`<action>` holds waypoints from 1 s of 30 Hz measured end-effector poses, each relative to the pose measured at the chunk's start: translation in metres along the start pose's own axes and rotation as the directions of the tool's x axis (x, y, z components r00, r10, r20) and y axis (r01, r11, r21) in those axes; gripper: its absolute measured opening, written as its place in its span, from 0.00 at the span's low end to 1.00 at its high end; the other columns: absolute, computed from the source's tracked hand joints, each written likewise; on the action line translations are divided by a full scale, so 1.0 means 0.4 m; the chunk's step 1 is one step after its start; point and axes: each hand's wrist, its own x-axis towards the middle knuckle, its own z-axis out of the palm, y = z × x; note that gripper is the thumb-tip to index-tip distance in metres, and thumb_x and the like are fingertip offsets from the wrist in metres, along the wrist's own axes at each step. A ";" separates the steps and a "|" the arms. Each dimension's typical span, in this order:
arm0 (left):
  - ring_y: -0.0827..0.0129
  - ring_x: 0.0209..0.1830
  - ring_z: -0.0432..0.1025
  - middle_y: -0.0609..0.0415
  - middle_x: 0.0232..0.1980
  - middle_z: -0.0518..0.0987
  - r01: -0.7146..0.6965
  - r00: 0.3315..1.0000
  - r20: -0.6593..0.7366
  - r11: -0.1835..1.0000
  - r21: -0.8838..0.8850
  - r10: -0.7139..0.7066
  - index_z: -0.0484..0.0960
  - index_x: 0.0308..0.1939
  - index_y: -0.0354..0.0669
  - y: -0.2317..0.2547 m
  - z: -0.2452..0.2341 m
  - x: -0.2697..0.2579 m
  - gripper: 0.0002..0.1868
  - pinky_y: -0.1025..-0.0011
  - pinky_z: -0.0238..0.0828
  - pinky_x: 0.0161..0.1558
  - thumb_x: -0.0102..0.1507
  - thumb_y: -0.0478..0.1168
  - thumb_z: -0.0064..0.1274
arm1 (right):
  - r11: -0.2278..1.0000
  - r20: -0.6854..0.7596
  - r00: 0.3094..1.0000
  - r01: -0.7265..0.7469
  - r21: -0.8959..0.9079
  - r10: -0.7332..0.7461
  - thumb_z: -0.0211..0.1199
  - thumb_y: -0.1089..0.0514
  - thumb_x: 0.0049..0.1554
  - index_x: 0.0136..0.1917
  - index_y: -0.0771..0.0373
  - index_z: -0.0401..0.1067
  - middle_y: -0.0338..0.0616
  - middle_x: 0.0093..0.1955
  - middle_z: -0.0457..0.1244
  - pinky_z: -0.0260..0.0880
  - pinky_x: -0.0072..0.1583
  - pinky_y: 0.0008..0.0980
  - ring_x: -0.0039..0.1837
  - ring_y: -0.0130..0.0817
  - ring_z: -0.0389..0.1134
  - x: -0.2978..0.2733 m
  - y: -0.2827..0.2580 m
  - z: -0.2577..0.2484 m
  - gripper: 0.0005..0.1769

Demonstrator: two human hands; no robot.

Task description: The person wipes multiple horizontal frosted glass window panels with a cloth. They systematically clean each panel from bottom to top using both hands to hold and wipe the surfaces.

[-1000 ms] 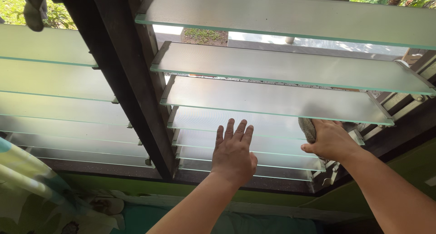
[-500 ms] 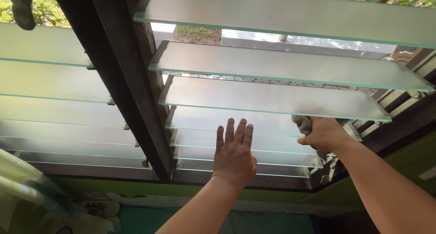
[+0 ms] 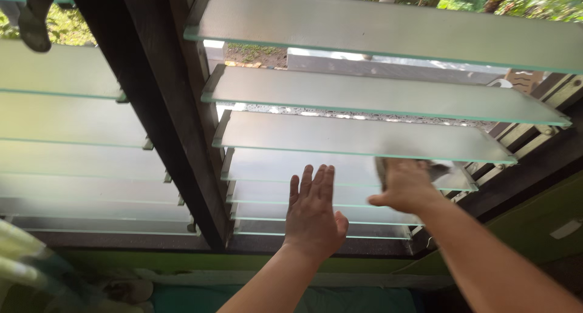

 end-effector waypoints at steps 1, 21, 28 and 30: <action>0.47 0.82 0.43 0.42 0.78 0.56 -0.018 0.997 -0.071 0.998 -0.054 0.015 0.50 0.77 0.36 -0.002 -0.007 -0.006 0.47 0.48 0.32 0.78 0.57 0.40 0.52 | 0.999 -0.021 0.999 0.025 0.025 -0.025 0.78 0.29 0.36 0.77 0.71 0.49 0.63 0.71 0.55 0.46 0.75 0.57 0.75 0.57 0.53 -0.001 -0.039 0.001 0.72; 0.43 0.79 0.56 0.39 0.75 0.67 -0.015 0.860 -0.511 0.999 -0.032 -0.003 0.60 0.74 0.31 -0.188 -0.182 -0.098 0.41 0.45 0.46 0.76 0.53 0.28 0.39 | 0.744 -0.486 0.708 0.649 0.161 -0.512 0.58 0.42 0.56 0.74 0.69 0.53 0.67 0.70 0.55 0.48 0.71 0.64 0.76 0.66 0.51 0.080 -0.689 -0.024 0.42; 0.44 0.81 0.53 0.37 0.77 0.63 -0.064 0.901 -0.433 0.997 -0.036 0.043 0.57 0.76 0.31 -0.183 -0.152 -0.070 0.41 0.51 0.46 0.79 0.55 0.31 0.41 | 0.849 -0.117 0.879 0.477 0.226 -0.462 0.56 0.40 0.58 0.69 0.53 0.65 0.49 0.71 0.59 0.52 0.71 0.60 0.76 0.51 0.56 0.033 -0.616 -0.089 0.29; 0.44 0.81 0.50 0.35 0.78 0.60 -0.034 0.945 -0.326 0.999 0.000 0.032 0.53 0.77 0.29 -0.175 -0.143 -0.061 0.45 0.49 0.39 0.78 0.53 0.31 0.42 | 0.892 0.003 0.916 0.390 0.227 -0.401 0.61 0.39 0.55 0.68 0.51 0.65 0.46 0.67 0.63 0.52 0.72 0.59 0.73 0.48 0.59 0.021 -0.562 -0.106 0.31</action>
